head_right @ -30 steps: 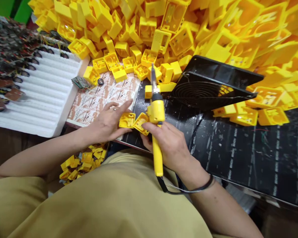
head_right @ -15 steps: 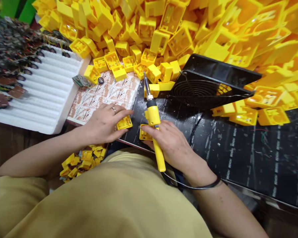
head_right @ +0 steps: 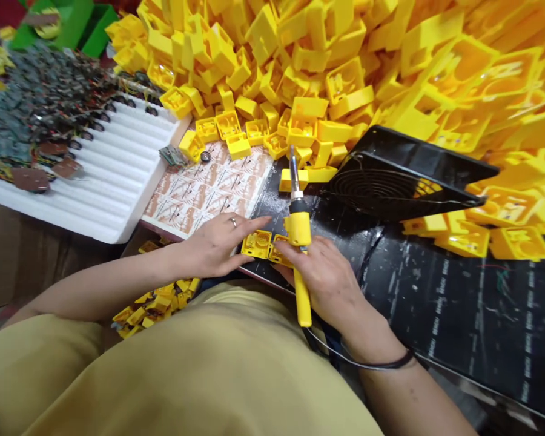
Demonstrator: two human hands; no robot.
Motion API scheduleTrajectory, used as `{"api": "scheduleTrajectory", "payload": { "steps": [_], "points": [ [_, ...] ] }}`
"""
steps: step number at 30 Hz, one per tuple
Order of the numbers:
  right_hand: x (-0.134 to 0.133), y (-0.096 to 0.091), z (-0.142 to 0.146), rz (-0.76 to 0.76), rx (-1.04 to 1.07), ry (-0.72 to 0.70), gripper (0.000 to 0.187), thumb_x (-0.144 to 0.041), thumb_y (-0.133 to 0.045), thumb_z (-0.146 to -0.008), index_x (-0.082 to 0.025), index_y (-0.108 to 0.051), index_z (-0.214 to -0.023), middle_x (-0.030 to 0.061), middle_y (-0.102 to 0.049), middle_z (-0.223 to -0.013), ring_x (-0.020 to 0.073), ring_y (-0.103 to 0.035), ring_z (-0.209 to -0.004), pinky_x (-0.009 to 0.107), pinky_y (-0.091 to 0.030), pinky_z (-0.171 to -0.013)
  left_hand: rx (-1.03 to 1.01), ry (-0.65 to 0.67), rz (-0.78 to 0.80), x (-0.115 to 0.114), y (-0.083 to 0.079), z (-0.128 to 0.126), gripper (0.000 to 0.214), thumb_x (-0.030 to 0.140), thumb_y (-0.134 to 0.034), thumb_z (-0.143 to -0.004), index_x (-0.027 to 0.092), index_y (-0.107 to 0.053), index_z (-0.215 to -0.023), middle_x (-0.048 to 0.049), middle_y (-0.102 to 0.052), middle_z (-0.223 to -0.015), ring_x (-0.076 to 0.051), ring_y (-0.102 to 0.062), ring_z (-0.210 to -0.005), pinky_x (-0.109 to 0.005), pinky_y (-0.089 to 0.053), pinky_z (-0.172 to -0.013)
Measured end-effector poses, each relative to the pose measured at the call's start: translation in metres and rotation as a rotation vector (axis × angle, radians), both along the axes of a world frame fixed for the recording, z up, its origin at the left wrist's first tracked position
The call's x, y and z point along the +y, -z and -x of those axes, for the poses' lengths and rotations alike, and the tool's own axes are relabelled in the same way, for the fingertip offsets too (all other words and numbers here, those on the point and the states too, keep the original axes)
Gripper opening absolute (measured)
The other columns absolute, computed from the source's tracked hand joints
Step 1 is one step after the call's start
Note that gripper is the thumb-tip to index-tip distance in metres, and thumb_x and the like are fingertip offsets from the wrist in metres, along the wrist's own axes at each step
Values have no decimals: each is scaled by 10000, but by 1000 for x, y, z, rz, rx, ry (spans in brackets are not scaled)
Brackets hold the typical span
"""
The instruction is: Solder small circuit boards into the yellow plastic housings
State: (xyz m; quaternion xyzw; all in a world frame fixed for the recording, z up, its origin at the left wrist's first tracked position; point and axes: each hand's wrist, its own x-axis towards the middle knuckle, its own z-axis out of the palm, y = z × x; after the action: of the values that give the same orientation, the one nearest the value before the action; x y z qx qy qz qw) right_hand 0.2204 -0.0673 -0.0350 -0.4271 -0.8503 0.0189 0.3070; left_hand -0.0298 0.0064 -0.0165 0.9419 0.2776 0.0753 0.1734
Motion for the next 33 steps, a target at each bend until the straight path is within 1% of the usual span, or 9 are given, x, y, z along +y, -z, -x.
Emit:
{"api": "scheduleTrajectory", "payload": {
  "steps": [4, 8, 12, 16, 21, 24, 28, 31, 33],
  "points": [
    [1, -1, 0, -7, -22, 14, 576, -272, -722, -843, -222, -448, -1347, 78, -693, -1071, 248, -667, -1032, 427, -547, -920, 13, -32, -46, 33, -21, 0, 718, 598, -529, -881, 127, -446, -1416, -166, -598, -1320, -312, -574, -1156, -454, -468, -976],
    [10, -3, 18, -23, 1, -16, 535, -320, -735, -832, -188, -490, -1288, 92, -687, -1069, 252, -647, -1065, 441, -512, -980, 181, -340, -224, 101, -27, -7, 484, 456, -491, -938, 134, -583, -1288, -157, -604, -1313, -361, -516, -1225, -537, -396, -1019],
    [20, -1, 34, -42, -13, -80, 354, -265, -659, -892, -185, -531, -1211, 73, -692, -1009, 213, -669, -977, 339, -552, -838, 328, -398, -216, 136, -14, -19, 520, 366, -495, -943, 115, -488, -1398, -163, -540, -1399, -368, -449, -1299, -543, -357, -1049],
    [18, 4, 20, -35, -16, -4, 392, -228, -654, -893, -195, -505, -1255, 72, -688, -1032, 204, -670, -963, 312, -551, -797, 261, -355, -96, 117, -28, -13, 489, 373, -466, -948, 174, -490, -1394, -98, -594, -1337, -287, -512, -1244, -483, -377, -1060],
    [16, 8, 7, -22, -42, 9, 447, -256, -688, -868, -178, -499, -1265, 97, -685, -1077, 220, -667, -992, 356, -543, -881, 233, -208, 366, 78, -45, -13, 389, 334, -294, -983, 178, -634, -1093, -47, -703, -1111, -179, -637, -1010, -314, -500, -892],
    [18, 8, 10, -36, -53, -6, 465, -278, -717, -846, -178, -505, -1248, 104, -680, -1118, 239, -643, -1088, 418, -485, -1018, 388, -294, 158, 63, -39, -17, 449, 397, -255, -1012, 152, -609, -1139, -103, -703, -1057, -229, -665, -950, -341, -504, -816],
    [17, 8, 11, -47, -72, 3, 474, -317, -724, -840, -169, -512, -1237, 115, -680, -1121, 238, -653, -1053, 406, -505, -979, 448, -302, -176, 55, -40, -3, 546, 581, -366, -960, 180, -578, -1264, -142, -633, -1243, -318, -635, -1074, -381, -504, -804],
    [17, 9, 10, -59, -75, 10, 415, -272, -700, -858, -166, -524, -1218, 111, -692, -1063, 232, -666, -979, 356, -546, -840, 428, -115, -105, 56, -42, 16, 596, 568, -537, -896, 209, -508, -1371, -115, -560, -1388, -302, -598, -1160, -371, -501, -875],
    [17, 10, 9, -64, -72, 10, 389, -235, -685, -865, -175, -527, -1215, 103, -692, -1050, 224, -668, -947, 333, -548, -783, 398, -43, -39, 54, -38, 21, 558, 486, -590, -892, 197, -514, -1364, -103, -595, -1357, -264, -615, -1130, -355, -491, -913]
  ]
}}
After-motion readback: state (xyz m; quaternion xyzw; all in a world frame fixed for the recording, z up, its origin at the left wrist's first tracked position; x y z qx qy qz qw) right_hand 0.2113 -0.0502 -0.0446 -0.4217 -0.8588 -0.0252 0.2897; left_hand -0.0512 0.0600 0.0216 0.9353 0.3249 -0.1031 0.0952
